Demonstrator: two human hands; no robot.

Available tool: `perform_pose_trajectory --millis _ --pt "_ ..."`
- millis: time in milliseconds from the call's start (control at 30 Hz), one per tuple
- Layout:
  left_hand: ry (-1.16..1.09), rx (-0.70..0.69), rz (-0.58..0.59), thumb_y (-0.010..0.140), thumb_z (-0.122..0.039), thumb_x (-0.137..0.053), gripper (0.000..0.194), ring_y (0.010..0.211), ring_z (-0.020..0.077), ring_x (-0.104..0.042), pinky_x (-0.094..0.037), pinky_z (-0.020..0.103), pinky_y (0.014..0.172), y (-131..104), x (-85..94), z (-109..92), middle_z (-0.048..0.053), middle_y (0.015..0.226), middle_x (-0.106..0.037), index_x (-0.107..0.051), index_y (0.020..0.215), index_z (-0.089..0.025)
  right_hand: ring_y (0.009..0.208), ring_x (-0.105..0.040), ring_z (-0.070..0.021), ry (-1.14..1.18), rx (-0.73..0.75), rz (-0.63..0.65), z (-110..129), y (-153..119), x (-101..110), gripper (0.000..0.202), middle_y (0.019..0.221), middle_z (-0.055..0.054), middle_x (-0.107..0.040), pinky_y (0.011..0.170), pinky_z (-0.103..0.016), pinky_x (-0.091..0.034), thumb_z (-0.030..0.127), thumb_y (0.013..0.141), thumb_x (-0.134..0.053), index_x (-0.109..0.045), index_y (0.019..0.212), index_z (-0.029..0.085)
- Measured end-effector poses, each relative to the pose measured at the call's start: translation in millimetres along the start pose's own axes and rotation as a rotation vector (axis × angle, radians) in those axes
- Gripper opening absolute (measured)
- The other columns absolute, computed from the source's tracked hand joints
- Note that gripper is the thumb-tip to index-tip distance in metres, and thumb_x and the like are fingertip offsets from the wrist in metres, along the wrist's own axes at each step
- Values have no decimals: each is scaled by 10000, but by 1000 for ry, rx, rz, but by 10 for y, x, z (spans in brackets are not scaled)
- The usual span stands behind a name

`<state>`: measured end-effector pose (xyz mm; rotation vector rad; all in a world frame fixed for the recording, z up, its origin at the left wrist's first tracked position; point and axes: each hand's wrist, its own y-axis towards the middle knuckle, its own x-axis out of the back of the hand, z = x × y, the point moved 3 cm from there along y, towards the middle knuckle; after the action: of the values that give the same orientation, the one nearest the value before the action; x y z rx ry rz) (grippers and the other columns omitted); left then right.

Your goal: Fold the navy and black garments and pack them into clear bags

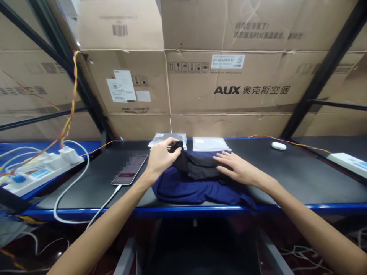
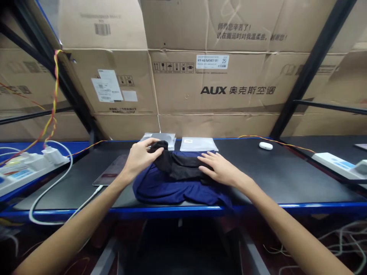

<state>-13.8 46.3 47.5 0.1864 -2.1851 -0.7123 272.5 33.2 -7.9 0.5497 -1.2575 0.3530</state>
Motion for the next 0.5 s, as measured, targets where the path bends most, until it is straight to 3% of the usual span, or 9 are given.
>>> perform_pose_trajectory --millis 133,233,300,400,500 --pt "-47 -154 31 886 -302 -598 234 972 196 -702 -527 279 881 -20 -333 -336 0 1070 -752 -723 1076 -248 1448 -308 -321 22 -56 18 -221 -159 -64 606 1500 -102 -463 1189 -569 -235 579 986 -355 -500 1443 208" --pt "68 -358 283 899 -248 -594 254 1034 196 -684 -495 307 963 -160 -680 -464 -26 1120 -741 -719 1114 -297 1463 -279 -292 103 -66 33 -255 -241 -111 608 1516 -73 -447 1204 -526 -237 589 989 -342 -492 1449 221" --pt "160 -479 444 915 -302 -590 238 1089 218 -660 -463 342 1018 -281 -847 -480 -5 1128 -736 -723 1112 -284 1475 -246 -278 146 -85 37 -270 -278 -117 623 1551 -63 -392 1215 -497 -222 600 990 -324 -473 1463 223" --pt "197 -547 527 944 -435 -546 325 1152 248 -624 -432 370 1061 -387 -904 -465 42 1171 -715 -717 1135 -236 1483 -216 -280 160 -116 42 -307 -318 -113 647 1591 -64 -307 1222 -486 -193 619 981 -324 -454 1476 223" --pt "113 -529 547 965 -541 -466 438 1193 244 -601 -415 357 1080 -392 -802 -459 47 1234 -688 -706 1169 -237 1491 -180 -289 152 -117 53 -334 -346 -126 665 1601 -64 -284 1224 -491 -174 631 967 -351 -435 1488 227"
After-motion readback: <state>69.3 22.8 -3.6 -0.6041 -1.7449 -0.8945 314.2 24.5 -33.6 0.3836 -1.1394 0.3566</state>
